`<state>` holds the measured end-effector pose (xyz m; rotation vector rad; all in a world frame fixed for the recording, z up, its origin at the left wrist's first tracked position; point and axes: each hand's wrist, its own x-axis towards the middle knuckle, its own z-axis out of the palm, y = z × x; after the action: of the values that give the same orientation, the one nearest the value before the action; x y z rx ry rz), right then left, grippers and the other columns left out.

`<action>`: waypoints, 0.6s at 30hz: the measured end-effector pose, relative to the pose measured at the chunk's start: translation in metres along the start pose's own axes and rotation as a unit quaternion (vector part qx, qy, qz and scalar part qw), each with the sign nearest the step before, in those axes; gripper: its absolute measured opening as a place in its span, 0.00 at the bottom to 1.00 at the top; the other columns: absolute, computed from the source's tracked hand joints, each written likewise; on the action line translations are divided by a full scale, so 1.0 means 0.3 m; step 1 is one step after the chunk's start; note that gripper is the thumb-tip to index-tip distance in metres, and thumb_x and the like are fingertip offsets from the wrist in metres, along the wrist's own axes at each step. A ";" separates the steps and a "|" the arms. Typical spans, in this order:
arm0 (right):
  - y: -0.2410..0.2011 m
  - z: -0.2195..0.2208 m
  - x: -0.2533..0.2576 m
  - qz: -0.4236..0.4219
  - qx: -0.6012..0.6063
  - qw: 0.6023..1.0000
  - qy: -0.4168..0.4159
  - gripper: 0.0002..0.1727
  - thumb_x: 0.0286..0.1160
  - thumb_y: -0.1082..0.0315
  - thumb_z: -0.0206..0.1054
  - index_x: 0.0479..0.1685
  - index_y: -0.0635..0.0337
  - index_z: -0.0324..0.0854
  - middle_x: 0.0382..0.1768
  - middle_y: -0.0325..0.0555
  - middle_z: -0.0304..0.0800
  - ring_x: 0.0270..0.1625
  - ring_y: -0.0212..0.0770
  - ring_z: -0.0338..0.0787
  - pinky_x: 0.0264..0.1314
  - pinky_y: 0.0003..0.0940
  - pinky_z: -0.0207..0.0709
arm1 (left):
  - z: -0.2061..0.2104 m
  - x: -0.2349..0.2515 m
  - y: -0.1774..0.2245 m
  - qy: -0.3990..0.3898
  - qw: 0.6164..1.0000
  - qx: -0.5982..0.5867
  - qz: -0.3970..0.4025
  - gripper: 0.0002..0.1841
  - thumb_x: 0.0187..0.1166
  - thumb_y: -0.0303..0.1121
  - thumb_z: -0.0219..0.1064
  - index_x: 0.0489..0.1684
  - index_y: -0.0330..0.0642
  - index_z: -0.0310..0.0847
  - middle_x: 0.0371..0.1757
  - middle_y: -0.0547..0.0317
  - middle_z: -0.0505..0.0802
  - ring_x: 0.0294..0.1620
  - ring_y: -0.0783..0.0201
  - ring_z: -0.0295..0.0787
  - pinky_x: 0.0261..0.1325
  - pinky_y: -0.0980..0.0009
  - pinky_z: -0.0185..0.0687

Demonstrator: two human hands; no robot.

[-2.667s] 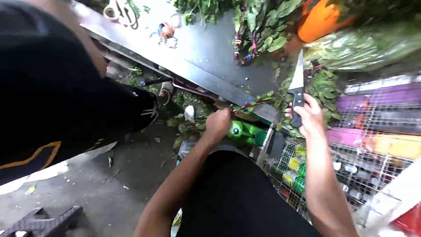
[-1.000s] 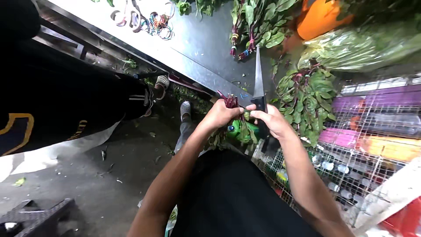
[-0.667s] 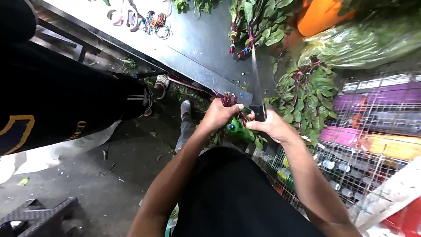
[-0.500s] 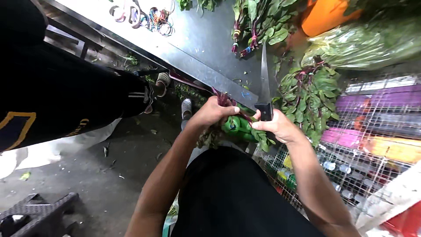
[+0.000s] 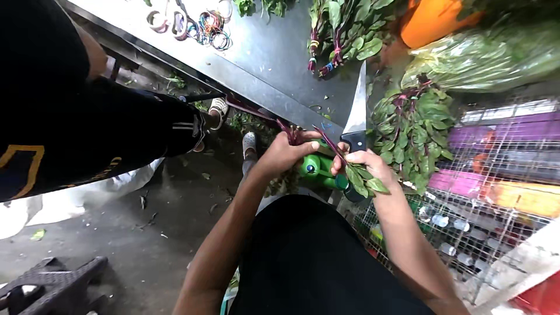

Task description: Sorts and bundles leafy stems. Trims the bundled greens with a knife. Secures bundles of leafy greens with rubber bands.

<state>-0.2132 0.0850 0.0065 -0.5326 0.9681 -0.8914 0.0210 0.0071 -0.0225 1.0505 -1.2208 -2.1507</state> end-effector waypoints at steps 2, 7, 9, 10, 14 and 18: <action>0.014 0.020 0.009 0.013 0.000 1.000 0.014 0.14 0.79 0.67 0.51 0.52 0.58 0.82 0.35 0.49 0.96 0.39 0.39 0.96 0.48 0.32 0.90 | 0.034 -0.018 -0.020 -0.022 0.998 -0.048 0.017 0.10 0.79 0.30 0.70 0.53 0.41 0.88 0.27 0.58 0.89 0.14 0.74 0.73 0.17 0.80 0.70; 0.025 0.042 0.022 0.036 -0.114 0.985 0.123 0.14 0.71 0.64 0.68 0.55 0.57 0.84 0.43 0.45 0.94 0.46 0.37 0.93 0.54 0.35 0.88 | 0.057 -0.022 -0.019 0.007 0.998 -0.060 0.016 0.04 0.77 0.30 0.72 0.35 0.42 0.84 0.21 0.59 0.85 0.14 0.73 0.72 0.17 0.80 0.67; 0.018 0.023 0.033 0.015 -0.161 0.979 0.126 0.12 0.73 0.62 0.72 0.53 0.53 0.86 0.47 0.39 0.92 0.51 0.34 0.90 0.60 0.35 0.85 | 0.056 -0.024 -0.020 0.018 0.999 -0.041 0.019 0.04 0.77 0.29 0.72 0.33 0.42 0.84 0.19 0.59 0.82 0.13 0.72 0.70 0.16 0.80 0.66; 0.011 0.013 0.041 0.003 -0.174 0.977 0.124 0.12 0.73 0.62 0.73 0.52 0.53 0.87 0.47 0.39 0.93 0.51 0.34 0.90 0.60 0.35 0.85 | 0.056 -0.023 -0.019 0.020 0.999 -0.034 0.018 0.04 0.77 0.28 0.72 0.33 0.41 0.84 0.19 0.59 0.82 0.12 0.71 0.69 0.15 0.79 0.66; -0.021 0.012 0.071 -0.008 -0.222 0.970 0.101 0.15 0.64 0.64 0.80 0.50 0.54 0.88 0.44 0.41 0.93 0.44 0.34 0.91 0.49 0.32 0.87 | 0.066 -0.016 -0.018 0.006 1.000 -0.017 0.010 0.05 0.78 0.28 0.71 0.33 0.39 0.84 0.14 0.59 0.79 0.09 0.71 0.68 0.14 0.79 0.64; -0.041 0.038 0.085 0.001 -0.273 0.957 0.100 0.16 0.59 0.72 0.80 0.49 0.58 0.89 0.40 0.44 0.93 0.40 0.36 0.91 0.44 0.33 0.88 | 0.045 -0.023 0.001 -0.015 0.999 0.025 -0.027 0.05 0.79 0.29 0.69 0.34 0.39 0.85 0.15 0.61 0.79 0.11 0.73 0.68 0.16 0.79 0.64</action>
<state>-0.2013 0.0570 0.0089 -0.9212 1.4132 -0.6777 0.0144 0.0188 -0.0151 1.0877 -1.2810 -2.1946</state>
